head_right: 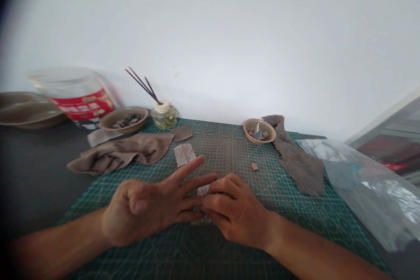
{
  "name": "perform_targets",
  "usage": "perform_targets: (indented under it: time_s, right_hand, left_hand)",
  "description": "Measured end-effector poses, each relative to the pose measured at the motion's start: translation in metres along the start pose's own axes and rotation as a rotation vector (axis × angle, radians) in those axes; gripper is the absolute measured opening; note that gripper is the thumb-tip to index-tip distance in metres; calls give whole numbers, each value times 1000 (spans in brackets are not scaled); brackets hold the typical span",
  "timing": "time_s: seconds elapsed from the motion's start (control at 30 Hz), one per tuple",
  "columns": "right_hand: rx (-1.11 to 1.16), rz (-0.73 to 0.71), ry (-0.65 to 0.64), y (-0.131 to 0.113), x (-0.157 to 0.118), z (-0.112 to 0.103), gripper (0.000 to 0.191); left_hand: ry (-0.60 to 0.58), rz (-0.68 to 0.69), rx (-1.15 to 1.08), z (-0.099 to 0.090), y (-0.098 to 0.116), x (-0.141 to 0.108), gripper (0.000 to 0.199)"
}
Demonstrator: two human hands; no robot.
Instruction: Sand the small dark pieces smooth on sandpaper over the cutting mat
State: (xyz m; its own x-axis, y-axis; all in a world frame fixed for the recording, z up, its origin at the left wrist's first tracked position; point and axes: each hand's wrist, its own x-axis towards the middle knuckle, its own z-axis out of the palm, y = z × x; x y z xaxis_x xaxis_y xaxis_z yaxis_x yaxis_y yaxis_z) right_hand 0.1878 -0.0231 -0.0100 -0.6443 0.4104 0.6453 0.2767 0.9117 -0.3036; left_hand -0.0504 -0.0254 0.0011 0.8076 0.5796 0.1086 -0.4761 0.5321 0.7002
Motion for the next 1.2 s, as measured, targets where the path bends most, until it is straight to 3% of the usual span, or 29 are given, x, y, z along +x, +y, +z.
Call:
perform_targets:
  time_s: [0.23, 0.4, 0.5, 0.6, 0.77, 1.03, 1.13, 1.2]
  right_hand:
    - [26, 71, 104, 1, -2, -7, 10]
    - [18, 91, 110, 4, -3, -9, 5]
    - [-14, 83, 106, 4, -3, -11, 17]
    - [-6, 48, 51, 1, -2, -12, 29]
    - [-22, 31, -82, -2, 1, -4, 23]
    - [-59, 6, -80, 2, -2, -1, 18]
    - [-43, 36, -29, 2, -3, -6, 8]
    - [-44, 60, -40, 2, -2, -8, 4]
  left_hand:
    - [12, -15, -16, -2, 2, -2, 121]
    - [-26, 3, -82, -4, 0, -3, 121]
    - [-32, 18, -102, -4, -1, -3, 121]
    - [-39, 30, -101, -3, -1, -3, 121]
    - [-18, 20, -69, -2, -1, -2, 121]
    - [44, -6, 13, 1, 5, -1, 115]
    - [74, 60, 178, 0, 6, -6, 99]
    - [179, 150, 541, 1, 5, -11, 76]
